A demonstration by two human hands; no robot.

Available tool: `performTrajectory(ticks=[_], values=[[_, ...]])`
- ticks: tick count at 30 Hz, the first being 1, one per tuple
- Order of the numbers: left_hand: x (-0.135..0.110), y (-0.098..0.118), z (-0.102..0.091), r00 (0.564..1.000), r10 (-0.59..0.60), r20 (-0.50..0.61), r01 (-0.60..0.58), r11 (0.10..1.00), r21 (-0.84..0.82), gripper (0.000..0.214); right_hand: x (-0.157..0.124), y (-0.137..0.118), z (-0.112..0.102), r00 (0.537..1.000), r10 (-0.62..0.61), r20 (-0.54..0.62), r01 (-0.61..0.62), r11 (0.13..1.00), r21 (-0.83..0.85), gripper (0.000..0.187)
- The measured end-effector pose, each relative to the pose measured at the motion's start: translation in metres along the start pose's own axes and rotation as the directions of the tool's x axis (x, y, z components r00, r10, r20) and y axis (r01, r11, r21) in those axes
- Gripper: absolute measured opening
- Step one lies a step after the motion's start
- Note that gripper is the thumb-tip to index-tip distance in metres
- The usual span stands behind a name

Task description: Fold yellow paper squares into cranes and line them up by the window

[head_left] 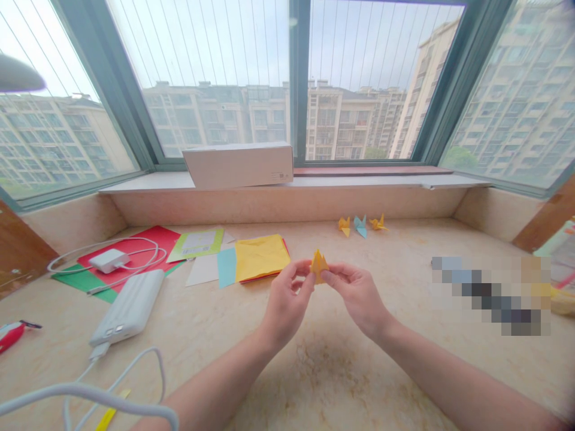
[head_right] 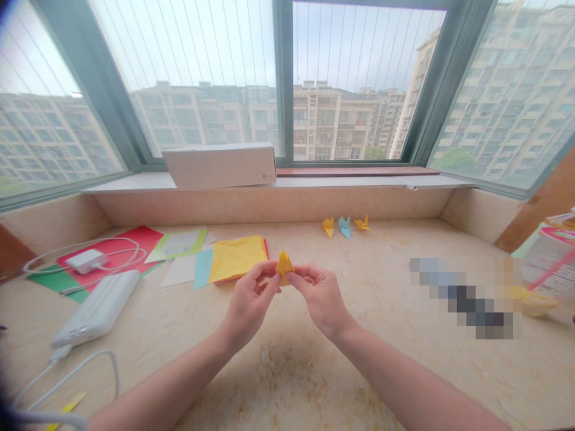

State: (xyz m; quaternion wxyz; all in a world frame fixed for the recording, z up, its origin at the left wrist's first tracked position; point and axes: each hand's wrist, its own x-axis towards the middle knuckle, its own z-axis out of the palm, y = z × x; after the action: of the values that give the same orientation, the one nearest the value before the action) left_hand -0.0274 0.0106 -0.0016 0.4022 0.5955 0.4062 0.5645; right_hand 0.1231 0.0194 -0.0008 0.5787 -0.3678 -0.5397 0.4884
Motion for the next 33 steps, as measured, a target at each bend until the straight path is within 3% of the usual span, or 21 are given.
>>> performTrajectory(ticks=[11,19,27,33], values=[[0.004,0.005,-0.002,1.000,-0.022,-0.007,0.022,0.999,-0.034,0.021,0.004,-0.002,-0.003,0.999,-0.016,0.049,0.017,1.000,-0.022,0.032],[0.005,0.005,-0.001,0.999,-0.046,0.019,0.046,0.999,-0.001,0.020,0.004,0.002,-0.011,0.995,-0.085,0.061,0.096,0.975,-0.199,0.030],[0.002,0.004,0.003,0.994,-0.052,0.097,0.049,0.998,0.029,0.020,0.001,-0.003,-0.011,0.987,-0.160,0.002,0.155,0.950,-0.270,0.021],[-0.001,0.005,0.006,0.982,-0.049,0.180,0.057,0.997,-0.042,0.023,0.003,-0.003,-0.013,0.988,-0.137,-0.074,0.122,0.976,-0.182,0.027]])
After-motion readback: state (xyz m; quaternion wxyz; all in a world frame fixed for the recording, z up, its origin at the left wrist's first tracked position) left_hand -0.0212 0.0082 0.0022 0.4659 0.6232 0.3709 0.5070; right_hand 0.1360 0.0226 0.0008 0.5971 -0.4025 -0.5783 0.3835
